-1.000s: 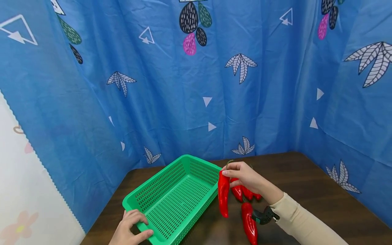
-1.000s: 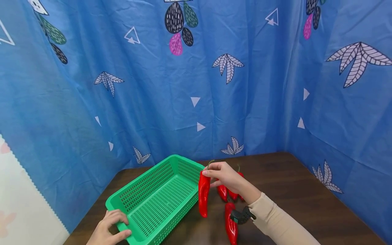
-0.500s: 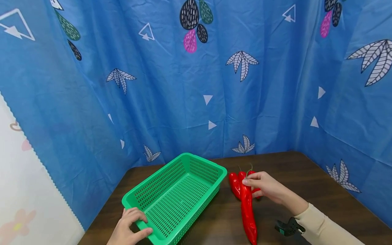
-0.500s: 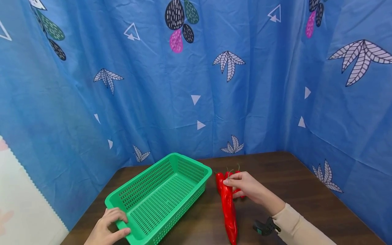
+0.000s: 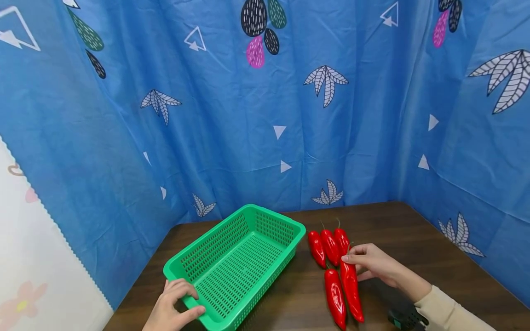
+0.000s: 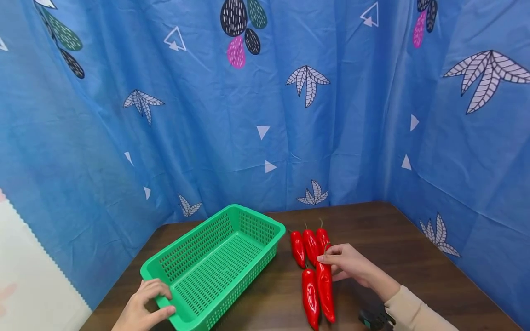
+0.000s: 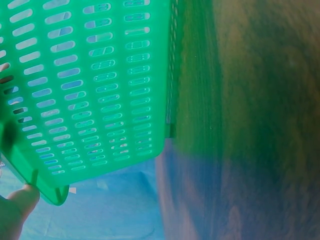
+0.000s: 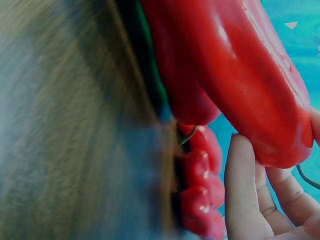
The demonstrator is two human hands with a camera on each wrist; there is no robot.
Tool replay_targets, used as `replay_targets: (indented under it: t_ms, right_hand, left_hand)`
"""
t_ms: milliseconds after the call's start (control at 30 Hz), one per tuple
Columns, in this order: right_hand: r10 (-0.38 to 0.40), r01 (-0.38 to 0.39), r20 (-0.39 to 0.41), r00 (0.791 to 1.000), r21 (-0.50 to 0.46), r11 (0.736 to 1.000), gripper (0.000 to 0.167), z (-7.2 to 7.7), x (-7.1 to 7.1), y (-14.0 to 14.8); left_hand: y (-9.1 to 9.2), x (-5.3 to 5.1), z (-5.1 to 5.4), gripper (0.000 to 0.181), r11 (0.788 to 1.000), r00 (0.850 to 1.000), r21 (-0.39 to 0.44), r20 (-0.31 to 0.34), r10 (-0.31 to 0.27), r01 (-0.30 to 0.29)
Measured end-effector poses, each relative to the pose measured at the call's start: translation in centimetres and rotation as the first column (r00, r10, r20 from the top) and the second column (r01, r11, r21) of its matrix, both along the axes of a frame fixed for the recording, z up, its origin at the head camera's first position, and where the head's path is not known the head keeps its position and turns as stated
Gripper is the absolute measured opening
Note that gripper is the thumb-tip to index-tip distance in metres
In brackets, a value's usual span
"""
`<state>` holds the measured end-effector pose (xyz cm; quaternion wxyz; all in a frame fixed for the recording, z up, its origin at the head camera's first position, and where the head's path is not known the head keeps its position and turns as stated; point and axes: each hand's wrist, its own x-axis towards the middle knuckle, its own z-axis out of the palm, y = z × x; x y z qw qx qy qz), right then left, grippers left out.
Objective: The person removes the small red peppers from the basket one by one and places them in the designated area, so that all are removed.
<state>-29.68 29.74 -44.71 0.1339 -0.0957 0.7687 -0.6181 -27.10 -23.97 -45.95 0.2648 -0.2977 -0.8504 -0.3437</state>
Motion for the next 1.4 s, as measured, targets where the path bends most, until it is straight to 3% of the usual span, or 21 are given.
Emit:
replay_targets:
  t_ms: [133, 333, 667, 1133, 1400]
  right_hand:
    - [-0.015, 0.015, 0.011, 1.0, 0.038, 0.999, 0.028, -0.6, -0.2, 0.0]
    - [-0.019, 0.017, 0.029, 0.999, 0.08, 0.997, 0.03, -1.5, -0.4, 0.0]
    - [-0.094, 0.087, 0.039, 0.995, 0.143, 0.986, 0.033, -2.4, -0.4, -0.3]
    - [-0.069, 0.061, 0.034, 0.997, 0.19, 0.98, 0.035, -2.9, -0.2, -0.7]
    - [-0.103, 0.095, 0.02, 0.995, 0.227, 0.969, 0.033, -2.7, -0.1, -1.0]
  left_hand:
    - [0.0, 0.1, 0.1, 0.037, 1.0, 1.0, -0.002, -0.012, 0.0, 0.0]
    - [0.0, 0.2, 0.1, 0.034, 1.0, 1.0, 0.013, 0.024, 0.011, -0.012]
    - [0.1, 0.0, 0.1, 0.034, 1.0, 1.0, 0.002, 0.014, 0.009, -0.009]
    - [0.1, 0.0, 0.0, 0.044, 1.0, 1.0, -0.008, -0.026, 0.004, -0.005]
    - [0.3, 0.1, 0.2, 0.038, 1.0, 1.0, 0.005, -0.026, -0.01, 0.01]
